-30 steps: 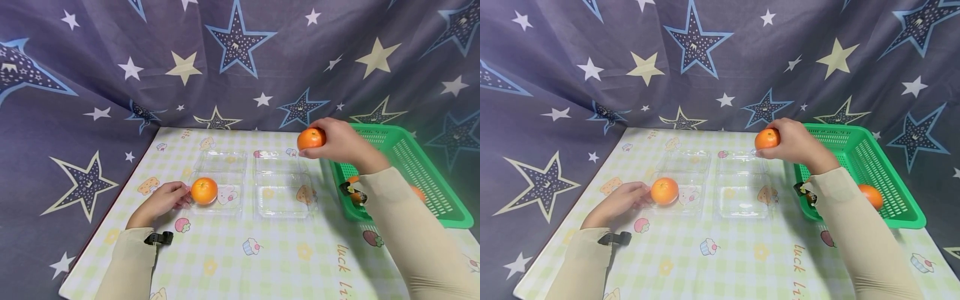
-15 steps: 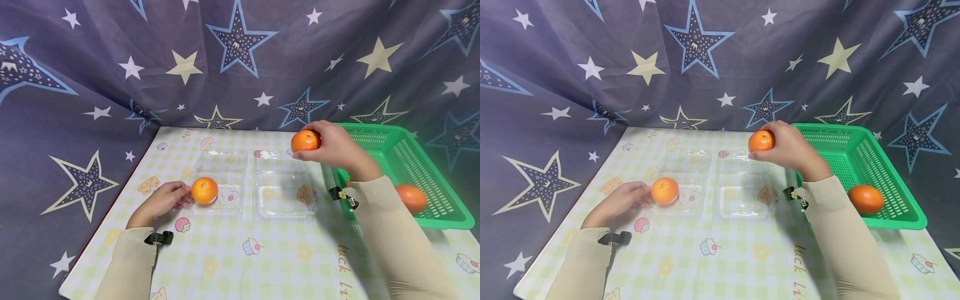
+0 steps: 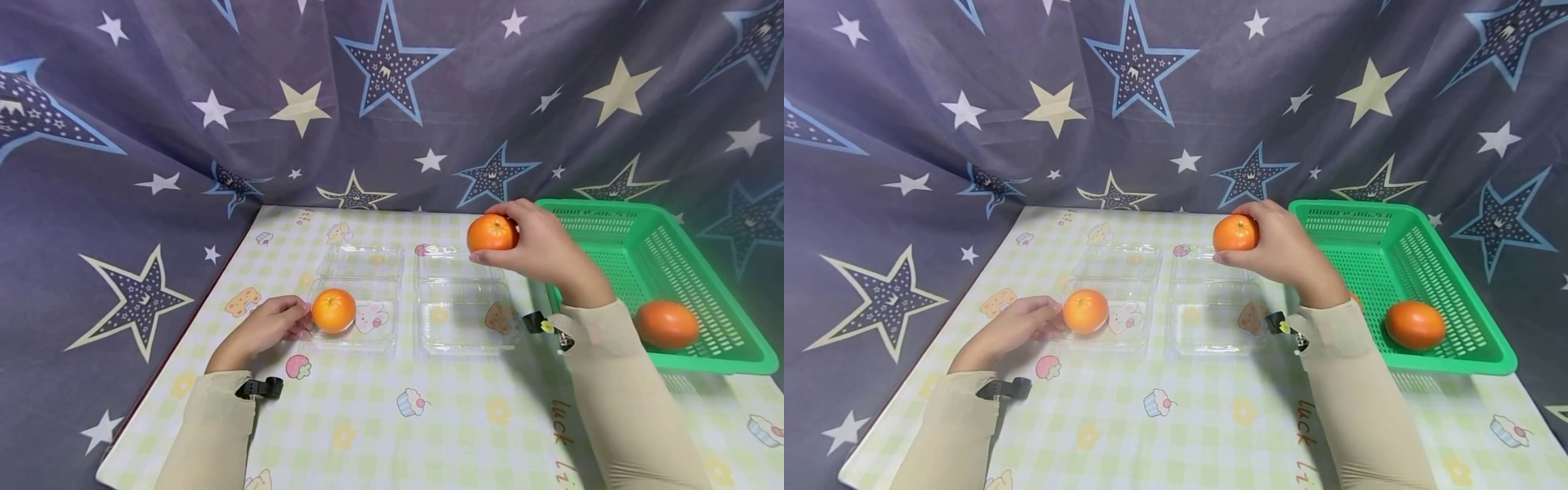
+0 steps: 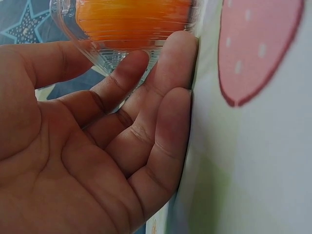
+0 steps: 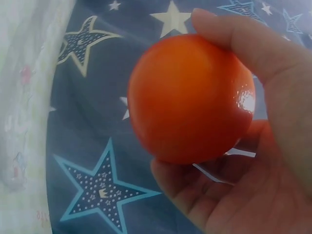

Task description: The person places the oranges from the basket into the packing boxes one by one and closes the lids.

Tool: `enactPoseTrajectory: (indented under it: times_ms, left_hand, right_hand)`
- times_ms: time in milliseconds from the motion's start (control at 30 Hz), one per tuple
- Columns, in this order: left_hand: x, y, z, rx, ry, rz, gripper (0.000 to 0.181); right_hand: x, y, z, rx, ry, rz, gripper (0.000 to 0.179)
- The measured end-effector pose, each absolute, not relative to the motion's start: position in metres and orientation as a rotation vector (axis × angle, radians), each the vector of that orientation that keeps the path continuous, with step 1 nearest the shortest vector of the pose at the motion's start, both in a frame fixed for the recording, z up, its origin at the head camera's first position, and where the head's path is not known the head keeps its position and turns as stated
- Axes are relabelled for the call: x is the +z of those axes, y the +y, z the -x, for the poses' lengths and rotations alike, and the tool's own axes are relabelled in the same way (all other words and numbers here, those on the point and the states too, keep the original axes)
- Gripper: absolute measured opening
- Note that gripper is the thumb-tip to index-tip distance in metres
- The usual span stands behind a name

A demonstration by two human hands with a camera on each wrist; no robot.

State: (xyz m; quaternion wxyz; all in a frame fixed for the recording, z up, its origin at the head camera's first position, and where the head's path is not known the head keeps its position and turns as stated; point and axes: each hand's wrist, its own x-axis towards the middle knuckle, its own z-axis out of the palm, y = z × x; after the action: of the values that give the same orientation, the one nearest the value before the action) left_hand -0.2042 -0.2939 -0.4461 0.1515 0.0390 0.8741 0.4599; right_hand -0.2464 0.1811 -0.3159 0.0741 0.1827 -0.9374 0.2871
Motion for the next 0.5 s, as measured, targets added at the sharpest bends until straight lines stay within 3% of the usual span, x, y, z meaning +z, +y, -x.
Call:
enactPoseTrajectory:
  times_ms: [500]
  left_hand:
    - [-0.443, -0.294, 0.204, 1.351, 2.48, -0.11, 0.035]
  right_hand:
    - [-0.316, 0.164, 0.235, 0.962, -2.775, -0.528, 0.076]
